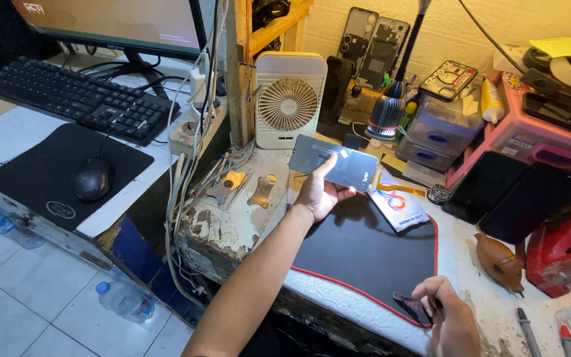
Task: Preparing a replacement mobile phone screen by peeling off protective plastic films and inspecting the flex cables.
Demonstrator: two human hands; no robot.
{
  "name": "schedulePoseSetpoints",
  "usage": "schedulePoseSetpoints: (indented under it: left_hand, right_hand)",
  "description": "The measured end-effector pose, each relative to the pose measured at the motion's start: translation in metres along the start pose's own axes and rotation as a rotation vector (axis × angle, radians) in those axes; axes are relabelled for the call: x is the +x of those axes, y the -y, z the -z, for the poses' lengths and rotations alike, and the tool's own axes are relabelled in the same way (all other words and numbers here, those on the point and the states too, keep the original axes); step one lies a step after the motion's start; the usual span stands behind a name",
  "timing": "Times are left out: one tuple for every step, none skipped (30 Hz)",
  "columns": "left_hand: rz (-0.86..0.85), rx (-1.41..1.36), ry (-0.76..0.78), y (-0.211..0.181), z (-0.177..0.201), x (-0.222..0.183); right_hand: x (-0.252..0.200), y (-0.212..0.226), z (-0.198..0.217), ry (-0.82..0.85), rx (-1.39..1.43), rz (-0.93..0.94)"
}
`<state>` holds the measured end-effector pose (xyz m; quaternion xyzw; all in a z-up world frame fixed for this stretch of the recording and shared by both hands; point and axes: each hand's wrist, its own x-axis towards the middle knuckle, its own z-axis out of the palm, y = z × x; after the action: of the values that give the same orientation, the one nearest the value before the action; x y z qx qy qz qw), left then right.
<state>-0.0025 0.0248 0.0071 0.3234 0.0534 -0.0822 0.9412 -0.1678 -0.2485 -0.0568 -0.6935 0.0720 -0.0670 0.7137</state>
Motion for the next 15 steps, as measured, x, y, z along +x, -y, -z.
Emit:
schedulePoseSetpoints:
  left_hand:
    - [0.000,0.001,-0.001,0.000,0.001,0.000]
    - [0.000,-0.002,0.002,0.000,0.001,0.000]
    - [0.001,-0.005,0.004,0.000,0.000,0.001]
    - [0.004,-0.006,0.004,0.000,-0.001,0.000]
    - [0.002,0.001,0.000,-0.001,-0.002,-0.001]
    - [-0.001,0.009,-0.003,-0.002,-0.003,-0.002]
    - [0.002,0.010,-0.003,0.000,-0.001,-0.001]
    - [-0.005,-0.003,0.000,0.001,0.000,0.000]
    - [-0.011,-0.016,0.004,0.001,0.000,0.002]
    - [-0.013,-0.016,0.002,0.001,0.001,0.001]
    - [-0.007,-0.012,-0.004,0.000,0.001,0.000]
    - [-0.001,-0.008,-0.007,0.000,-0.001,0.001]
    - [-0.001,-0.007,-0.004,-0.001,-0.001,0.000]
    - [-0.005,-0.002,-0.004,-0.001,-0.002,0.000]
    - [-0.009,0.003,-0.003,-0.001,-0.002,-0.001]
  right_hand:
    - [-0.006,0.014,-0.004,0.000,0.001,0.000]
    - [-0.012,0.027,-0.008,-0.032,-0.232,-0.071]
    - [-0.017,0.041,-0.011,-0.065,-0.463,-0.143]
    - [-0.017,0.043,-0.015,-0.067,-0.465,-0.146]
    - [-0.016,0.044,-0.019,-0.096,-0.329,-0.165]
    - [-0.015,0.045,-0.023,-0.124,-0.191,-0.183]
    - [-0.016,0.042,-0.022,-0.126,-0.191,-0.185]
    - [-0.016,0.039,-0.022,-0.088,-0.127,-0.095]
    - [-0.016,0.036,-0.022,-0.049,-0.064,-0.005]
    - [-0.015,0.035,-0.021,-0.047,-0.063,-0.005]
    - [-0.015,0.034,-0.021,-0.046,-0.071,-0.022]
    - [-0.013,0.033,-0.020,-0.050,-0.078,-0.035]
    - [-0.012,0.026,-0.017,-0.051,-0.077,-0.033]
    - [-0.011,0.019,-0.014,-0.020,0.024,-0.034]
    - [-0.010,0.012,-0.010,0.011,0.126,-0.036]
